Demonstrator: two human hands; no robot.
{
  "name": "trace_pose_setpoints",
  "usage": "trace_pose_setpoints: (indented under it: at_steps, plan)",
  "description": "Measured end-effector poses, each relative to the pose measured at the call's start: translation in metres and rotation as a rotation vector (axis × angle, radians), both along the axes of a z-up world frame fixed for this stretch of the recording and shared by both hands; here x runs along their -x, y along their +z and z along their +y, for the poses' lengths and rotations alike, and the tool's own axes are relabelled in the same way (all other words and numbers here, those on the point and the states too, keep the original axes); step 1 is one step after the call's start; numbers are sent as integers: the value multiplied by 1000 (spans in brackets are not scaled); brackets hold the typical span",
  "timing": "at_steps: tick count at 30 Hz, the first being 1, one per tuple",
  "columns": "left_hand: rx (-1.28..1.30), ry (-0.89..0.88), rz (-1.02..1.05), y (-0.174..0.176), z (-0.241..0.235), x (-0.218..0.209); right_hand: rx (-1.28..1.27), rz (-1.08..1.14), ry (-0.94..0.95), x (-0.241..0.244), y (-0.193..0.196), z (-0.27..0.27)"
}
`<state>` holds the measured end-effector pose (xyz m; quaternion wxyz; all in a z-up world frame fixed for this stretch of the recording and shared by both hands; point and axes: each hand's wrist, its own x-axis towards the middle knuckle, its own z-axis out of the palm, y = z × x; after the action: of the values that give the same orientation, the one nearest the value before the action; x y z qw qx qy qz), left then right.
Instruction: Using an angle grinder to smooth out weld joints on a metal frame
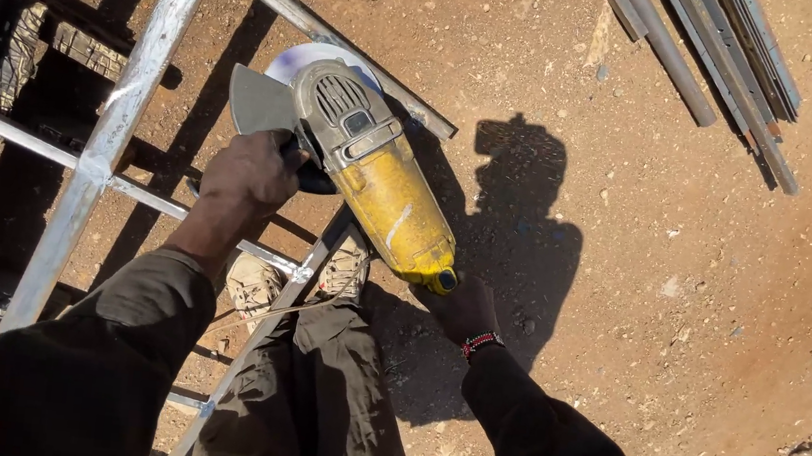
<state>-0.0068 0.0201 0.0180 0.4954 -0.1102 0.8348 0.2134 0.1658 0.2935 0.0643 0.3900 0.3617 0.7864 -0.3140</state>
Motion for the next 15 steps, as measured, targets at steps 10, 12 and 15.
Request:
trace_pose_setpoints:
  at_steps: [10,12,15]
  plan:
    - [-23,-67,-42,-4,-1,-5,-5,-20,-125,-18,1,-10]
    - [1,-44,-106,-3,-3,-6,35,-49,-73,-18,4,-6]
    - [14,5,-51,25,3,3,20,8,-37,-16,-4,-3]
